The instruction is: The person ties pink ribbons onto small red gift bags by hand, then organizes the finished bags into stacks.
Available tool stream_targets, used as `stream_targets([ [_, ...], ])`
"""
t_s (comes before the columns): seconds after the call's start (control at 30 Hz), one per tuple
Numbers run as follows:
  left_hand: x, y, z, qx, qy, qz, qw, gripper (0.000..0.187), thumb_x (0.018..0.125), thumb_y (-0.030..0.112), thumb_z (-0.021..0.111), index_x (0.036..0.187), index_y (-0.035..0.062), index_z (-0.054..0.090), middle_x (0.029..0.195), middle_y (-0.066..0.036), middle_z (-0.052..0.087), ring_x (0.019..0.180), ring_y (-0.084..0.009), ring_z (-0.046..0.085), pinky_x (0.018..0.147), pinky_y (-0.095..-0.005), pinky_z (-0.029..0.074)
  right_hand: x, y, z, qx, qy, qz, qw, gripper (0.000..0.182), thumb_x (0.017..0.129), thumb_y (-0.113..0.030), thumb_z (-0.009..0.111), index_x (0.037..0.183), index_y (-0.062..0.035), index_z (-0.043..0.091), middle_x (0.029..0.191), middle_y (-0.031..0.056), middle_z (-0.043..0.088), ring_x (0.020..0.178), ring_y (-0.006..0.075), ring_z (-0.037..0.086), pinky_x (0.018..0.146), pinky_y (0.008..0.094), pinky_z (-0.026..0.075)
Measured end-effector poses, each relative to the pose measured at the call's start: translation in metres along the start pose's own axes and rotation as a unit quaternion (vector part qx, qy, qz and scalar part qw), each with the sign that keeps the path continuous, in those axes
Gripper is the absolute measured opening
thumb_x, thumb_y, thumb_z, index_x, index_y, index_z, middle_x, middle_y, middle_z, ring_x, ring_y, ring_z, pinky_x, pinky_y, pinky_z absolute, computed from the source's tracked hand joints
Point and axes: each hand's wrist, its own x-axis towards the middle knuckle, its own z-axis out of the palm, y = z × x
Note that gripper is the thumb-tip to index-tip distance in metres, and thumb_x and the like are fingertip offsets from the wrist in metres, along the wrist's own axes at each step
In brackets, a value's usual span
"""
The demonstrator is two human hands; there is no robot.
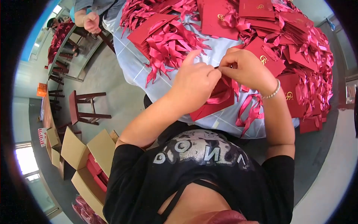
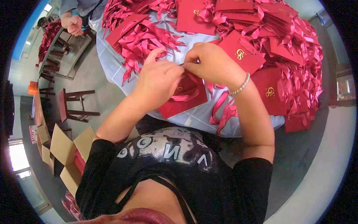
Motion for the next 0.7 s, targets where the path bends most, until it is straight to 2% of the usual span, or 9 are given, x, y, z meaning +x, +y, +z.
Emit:
stream_targets([
  [0.07, 0.0, 0.002, 0.001, 0.016, 0.035, 0.048, 0.998, 0.003, 0.078, 0.007, 0.059, 0.08, 0.007, 0.06, 0.068, -0.005, 0.057, 0.07, -0.0238, 0.062, 0.1, -0.0515, 0.041, 0.007, 0.002, -0.013, 0.001, -0.1, 0.002, 0.995, 0.011, 0.08, -0.007, 0.068, 0.084, 0.0019, 0.07, 0.079, 0.012, 0.062, 0.074, 0.0225, 0.059, 0.071, 0.0334, 0.047],
  [0.2, -0.003, -0.001, 0.0, -0.006, 0.03, 0.074, 0.997, 0.012, 0.075, 0.006, 0.072, 0.084, 0.0079, 0.065, 0.078, -0.004, 0.065, 0.076, -0.0219, 0.065, 0.1, -0.0484, 0.042, 0.03, 0.005, -0.02, -0.07, -0.259, 0.029, 0.963, 0.016, 0.08, -0.013, 0.068, 0.08, 0.003, 0.071, 0.071, 0.0114, 0.063, 0.064, 0.0223, 0.058, 0.064, 0.0337, 0.048],
  [0.33, -0.006, 0.0, -0.002, -0.034, 0.033, 0.048, 0.998, 0.009, 0.078, 0.009, 0.072, 0.086, 0.0072, 0.067, 0.08, -0.006, 0.068, 0.076, -0.0238, 0.065, 0.097, -0.0468, 0.044, 0.035, -0.011, -0.023, -0.037, -0.285, 0.078, 0.955, 0.018, 0.083, -0.016, 0.068, 0.078, 0.0008, 0.072, 0.075, 0.0077, 0.069, 0.063, 0.0129, 0.059, 0.058, 0.0304, 0.047],
  [0.47, -0.013, -0.005, -0.003, -0.083, -0.05, -0.112, 0.989, 0.009, 0.083, 0.013, 0.07, 0.089, 0.0062, 0.068, 0.081, -0.009, 0.069, 0.074, -0.0285, 0.065, 0.096, -0.0467, 0.044, 0.026, -0.005, -0.004, 0.054, -0.194, 0.101, 0.974, 0.016, 0.085, -0.014, 0.068, 0.088, 0.0013, 0.071, 0.076, 0.004, 0.068, 0.067, 0.0087, 0.058, 0.06, 0.0274, 0.047],
  [0.5, -0.014, -0.008, -0.004, -0.11, -0.068, -0.117, 0.985, 0.009, 0.085, 0.013, 0.068, 0.091, 0.0061, 0.068, 0.081, -0.01, 0.068, 0.075, -0.0295, 0.065, 0.097, -0.0474, 0.044, 0.026, 0.004, 0.004, 0.076, -0.171, 0.104, 0.977, 0.016, 0.088, -0.012, 0.064, 0.091, 0.0023, 0.07, 0.079, 0.0019, 0.067, 0.073, 0.008, 0.058, 0.064, 0.0264, 0.047],
  [0.6, -0.014, -0.011, -0.01, -0.185, -0.109, -0.11, 0.97, 0.01, 0.089, 0.014, 0.065, 0.094, 0.0057, 0.068, 0.082, -0.011, 0.068, 0.077, -0.0311, 0.065, 0.099, -0.0493, 0.042, 0.029, 0.03, 0.019, 0.123, 0.048, 0.092, 0.987, 0.017, 0.091, -0.011, 0.061, 0.092, 0.0031, 0.069, 0.084, 0.0015, 0.067, 0.078, 0.0073, 0.057, 0.069, 0.0248, 0.046],
  [0.63, -0.013, -0.006, -0.013, -0.208, -0.115, -0.093, 0.967, 0.01, 0.09, 0.014, 0.064, 0.094, 0.0054, 0.068, 0.082, -0.011, 0.068, 0.079, -0.0309, 0.065, 0.1, -0.0497, 0.041, 0.029, 0.03, 0.015, 0.146, 0.11, 0.14, 0.973, 0.018, 0.095, -0.013, 0.058, 0.094, 0.0014, 0.069, 0.086, 0.0003, 0.066, 0.077, 0.007, 0.055, 0.071, 0.0242, 0.045],
  [0.67, -0.014, -0.001, -0.013, -0.23, -0.12, -0.075, 0.963, 0.011, 0.091, 0.014, 0.062, 0.095, 0.0051, 0.068, 0.083, -0.012, 0.068, 0.08, -0.0307, 0.065, 0.101, -0.0502, 0.04, 0.028, 0.031, 0.016, 0.245, 0.155, 0.157, 0.944, 0.02, 0.096, -0.017, 0.059, 0.096, 0.0, 0.069, 0.092, 0.0059, 0.07, 0.074, 0.0119, 0.06, 0.073, 0.0297, 0.05],
  [0.7, -0.016, 0.003, -0.012, -0.22, -0.093, -0.085, 0.967, 0.013, 0.095, 0.015, 0.058, 0.095, 0.0048, 0.066, 0.085, -0.013, 0.067, 0.083, -0.0302, 0.065, 0.105, -0.0517, 0.037, 0.027, 0.032, 0.015, 0.3, 0.151, 0.179, 0.925, 0.02, 0.098, -0.018, 0.058, 0.097, -0.0015, 0.068, 0.093, 0.005, 0.07, 0.072, 0.0102, 0.059, 0.074, 0.0293, 0.05],
])
